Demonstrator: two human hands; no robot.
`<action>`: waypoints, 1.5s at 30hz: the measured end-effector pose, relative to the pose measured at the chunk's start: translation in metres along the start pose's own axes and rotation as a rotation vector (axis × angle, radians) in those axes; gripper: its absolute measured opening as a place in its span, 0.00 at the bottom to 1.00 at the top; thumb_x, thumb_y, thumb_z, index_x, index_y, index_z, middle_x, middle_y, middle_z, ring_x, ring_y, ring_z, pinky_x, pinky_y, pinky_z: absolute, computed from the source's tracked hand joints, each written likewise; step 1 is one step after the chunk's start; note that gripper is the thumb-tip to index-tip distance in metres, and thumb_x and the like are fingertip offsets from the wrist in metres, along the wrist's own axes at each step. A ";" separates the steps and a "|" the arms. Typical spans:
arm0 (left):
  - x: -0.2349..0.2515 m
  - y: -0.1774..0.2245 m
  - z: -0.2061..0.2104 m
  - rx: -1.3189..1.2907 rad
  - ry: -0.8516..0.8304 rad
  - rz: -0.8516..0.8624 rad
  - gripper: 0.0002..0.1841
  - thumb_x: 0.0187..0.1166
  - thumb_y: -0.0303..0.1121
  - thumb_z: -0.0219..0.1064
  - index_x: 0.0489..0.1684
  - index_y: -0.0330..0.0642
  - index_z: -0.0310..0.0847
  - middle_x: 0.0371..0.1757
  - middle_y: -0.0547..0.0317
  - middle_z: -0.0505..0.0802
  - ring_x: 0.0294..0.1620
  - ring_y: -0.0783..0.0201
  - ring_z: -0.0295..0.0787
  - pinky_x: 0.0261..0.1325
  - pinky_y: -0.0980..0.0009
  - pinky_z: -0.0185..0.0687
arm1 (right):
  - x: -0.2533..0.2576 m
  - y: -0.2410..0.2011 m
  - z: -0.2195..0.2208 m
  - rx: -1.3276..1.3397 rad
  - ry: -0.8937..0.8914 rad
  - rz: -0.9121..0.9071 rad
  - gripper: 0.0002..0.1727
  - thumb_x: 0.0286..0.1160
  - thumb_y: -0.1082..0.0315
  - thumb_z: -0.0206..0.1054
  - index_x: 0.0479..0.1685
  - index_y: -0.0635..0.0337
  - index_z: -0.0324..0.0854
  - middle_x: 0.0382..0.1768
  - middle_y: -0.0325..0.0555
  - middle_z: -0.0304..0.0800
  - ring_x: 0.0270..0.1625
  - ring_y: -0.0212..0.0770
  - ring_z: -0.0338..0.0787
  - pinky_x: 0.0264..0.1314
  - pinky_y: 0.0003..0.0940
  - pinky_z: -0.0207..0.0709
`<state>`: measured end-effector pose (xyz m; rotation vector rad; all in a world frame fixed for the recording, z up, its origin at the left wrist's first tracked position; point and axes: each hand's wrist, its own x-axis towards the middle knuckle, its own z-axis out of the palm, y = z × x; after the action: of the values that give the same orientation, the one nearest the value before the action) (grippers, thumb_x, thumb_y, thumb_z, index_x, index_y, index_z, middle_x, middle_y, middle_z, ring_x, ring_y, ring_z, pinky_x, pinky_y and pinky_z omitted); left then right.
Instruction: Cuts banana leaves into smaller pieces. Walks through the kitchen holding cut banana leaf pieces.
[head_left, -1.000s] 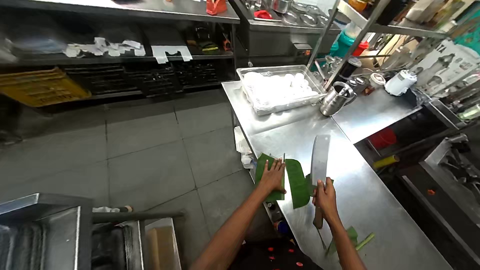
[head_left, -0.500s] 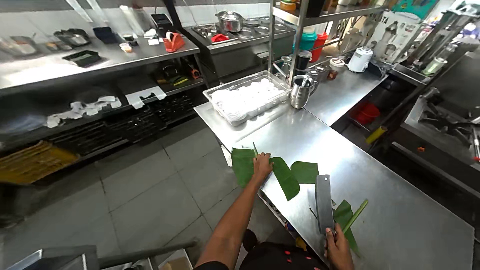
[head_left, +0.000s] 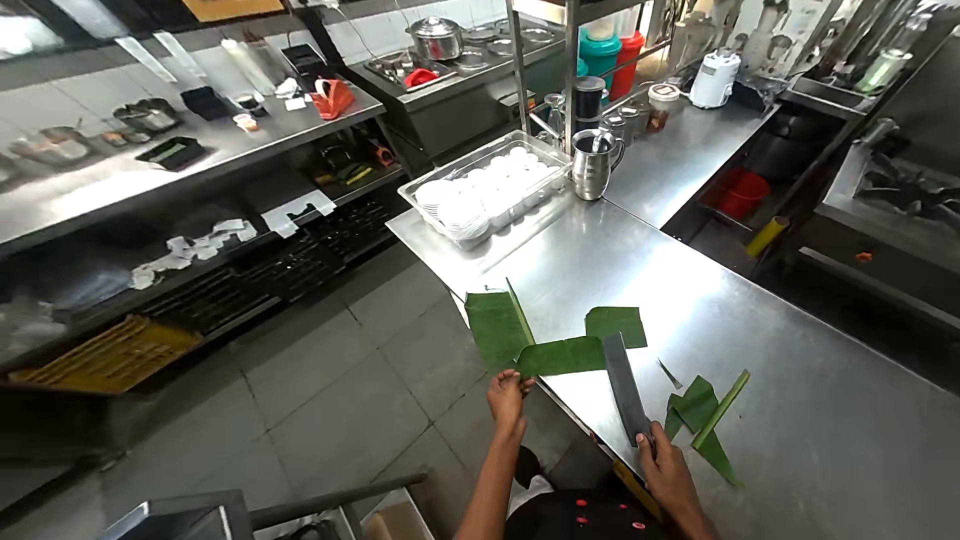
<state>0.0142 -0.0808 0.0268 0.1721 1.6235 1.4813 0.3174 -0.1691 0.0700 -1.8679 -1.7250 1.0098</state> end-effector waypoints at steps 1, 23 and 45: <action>-0.007 -0.009 -0.002 -0.042 0.004 -0.001 0.13 0.85 0.20 0.61 0.63 0.27 0.71 0.35 0.36 0.93 0.30 0.52 0.95 0.35 0.61 0.92 | 0.003 -0.005 0.003 -0.059 -0.014 0.002 0.20 0.88 0.49 0.50 0.57 0.54 0.78 0.19 0.42 0.80 0.22 0.45 0.85 0.28 0.48 0.81; -0.013 -0.034 0.005 0.635 -0.274 0.343 0.31 0.83 0.42 0.69 0.88 0.67 0.67 0.41 0.56 0.94 0.24 0.62 0.87 0.35 0.57 0.89 | 0.065 -0.101 0.078 -0.435 -0.153 -0.041 0.19 0.92 0.54 0.45 0.64 0.51 0.76 0.34 0.48 0.93 0.43 0.51 0.96 0.46 0.50 0.86; 0.017 -0.028 -0.001 0.880 -0.502 0.389 0.37 0.81 0.42 0.64 0.93 0.75 0.56 0.39 0.56 0.96 0.33 0.57 0.92 0.44 0.50 0.89 | 0.060 -0.113 0.106 -0.531 0.010 -0.043 0.18 0.89 0.58 0.50 0.58 0.57 0.81 0.25 0.47 0.90 0.29 0.51 0.95 0.30 0.49 0.86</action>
<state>0.0165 -0.0787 -0.0061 1.2970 1.7498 0.7712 0.1613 -0.1116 0.0675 -2.1168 -2.1707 0.5530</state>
